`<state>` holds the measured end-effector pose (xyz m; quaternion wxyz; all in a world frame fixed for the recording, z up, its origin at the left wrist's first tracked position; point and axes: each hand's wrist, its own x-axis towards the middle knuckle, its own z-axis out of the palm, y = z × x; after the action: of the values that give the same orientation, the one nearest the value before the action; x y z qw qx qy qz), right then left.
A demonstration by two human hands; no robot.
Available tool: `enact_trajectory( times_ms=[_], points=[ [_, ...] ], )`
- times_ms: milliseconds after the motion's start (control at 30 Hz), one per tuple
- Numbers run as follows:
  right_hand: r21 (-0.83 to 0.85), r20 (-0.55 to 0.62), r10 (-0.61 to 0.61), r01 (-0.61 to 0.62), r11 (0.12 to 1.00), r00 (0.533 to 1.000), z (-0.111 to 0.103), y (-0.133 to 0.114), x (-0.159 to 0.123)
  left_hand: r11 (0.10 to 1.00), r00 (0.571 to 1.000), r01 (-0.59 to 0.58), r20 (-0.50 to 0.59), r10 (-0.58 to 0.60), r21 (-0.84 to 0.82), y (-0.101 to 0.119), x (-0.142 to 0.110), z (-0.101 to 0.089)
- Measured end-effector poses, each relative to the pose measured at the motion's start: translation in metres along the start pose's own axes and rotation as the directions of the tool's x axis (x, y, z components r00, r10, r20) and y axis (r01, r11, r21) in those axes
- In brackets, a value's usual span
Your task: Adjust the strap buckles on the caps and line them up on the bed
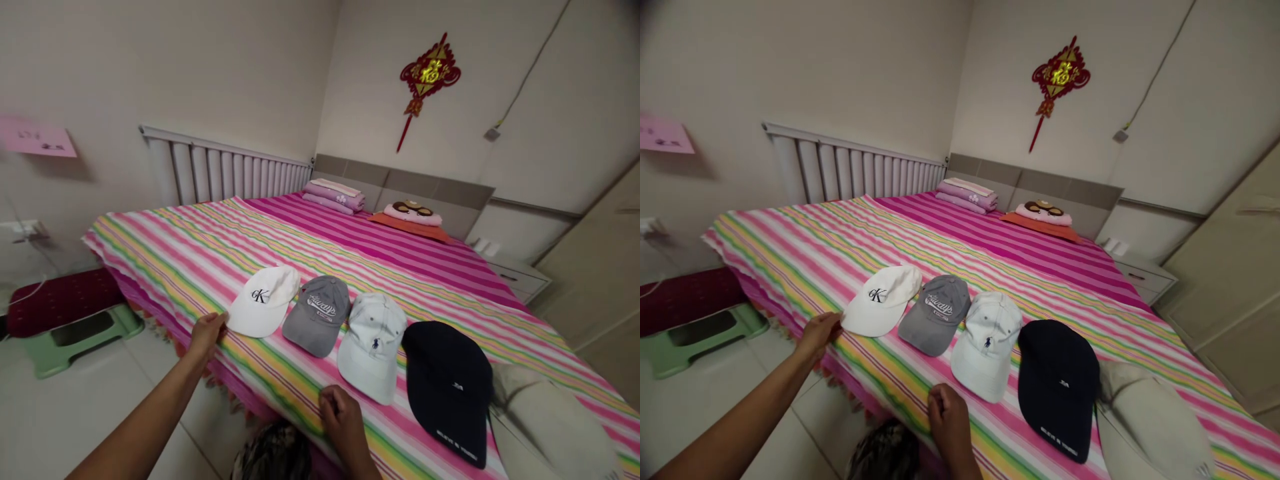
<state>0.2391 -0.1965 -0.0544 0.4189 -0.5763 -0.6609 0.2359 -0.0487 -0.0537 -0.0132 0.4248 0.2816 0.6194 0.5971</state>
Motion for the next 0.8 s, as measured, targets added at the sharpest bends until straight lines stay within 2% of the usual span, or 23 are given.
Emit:
enact_trajectory(
  times_ms=[100,200,300,400,467,500,567,600,633,733,800],
  points=[
    [0.031,-0.004,0.014,-0.014,0.999,1.000,0.000,-0.001,0.000,0.956,0.970,0.232,0.114,-0.214,-0.182,-0.009,-0.003,0.005],
    [0.074,-0.007,0.038,-0.038,0.997,0.999,0.000,-0.004,-0.003,0.877,0.927,0.361,0.227,-0.299,-0.318,0.000,-0.005,0.015],
    [0.130,0.002,0.070,-0.069,0.989,0.998,-0.001,-0.009,-0.012,0.820,0.916,0.376,0.306,-0.259,-0.432,0.016,-0.014,0.016],
    [0.203,0.030,0.105,-0.109,0.973,0.994,0.000,-0.017,-0.023,0.760,0.920,0.332,0.370,-0.130,-0.558,0.025,-0.033,0.008],
    [0.265,0.057,0.125,-0.136,0.955,0.991,-0.001,-0.026,-0.029,0.703,0.894,0.342,0.446,-0.039,-0.623,0.020,-0.055,0.001],
    [0.290,0.070,0.129,-0.143,0.946,0.989,-0.003,-0.032,-0.030,0.681,0.868,0.371,0.497,-0.012,-0.631,0.014,-0.068,-0.002],
    [0.405,0.097,0.133,-0.161,0.900,0.986,-0.010,-0.048,-0.032,0.679,0.787,0.464,0.617,-0.022,-0.568,-0.006,-0.100,-0.008],
    [0.492,0.108,0.135,-0.171,0.853,0.985,-0.015,-0.056,-0.033,0.687,0.723,0.519,0.690,-0.035,-0.509,-0.017,-0.117,-0.011],
    [0.616,0.119,0.150,-0.191,0.764,0.982,-0.022,-0.064,-0.033,0.698,0.651,0.561,0.758,-0.041,-0.444,-0.029,-0.134,-0.013],
    [0.859,0.119,0.261,-0.232,0.456,0.958,-0.051,-0.080,-0.036,0.757,0.373,0.619,0.927,-0.049,-0.209,-0.058,-0.179,-0.018],
    [0.911,0.073,0.340,-0.202,0.360,0.937,-0.072,-0.083,-0.040,0.794,0.227,0.601,0.972,-0.056,-0.094,-0.066,-0.198,-0.021]
  ],
)
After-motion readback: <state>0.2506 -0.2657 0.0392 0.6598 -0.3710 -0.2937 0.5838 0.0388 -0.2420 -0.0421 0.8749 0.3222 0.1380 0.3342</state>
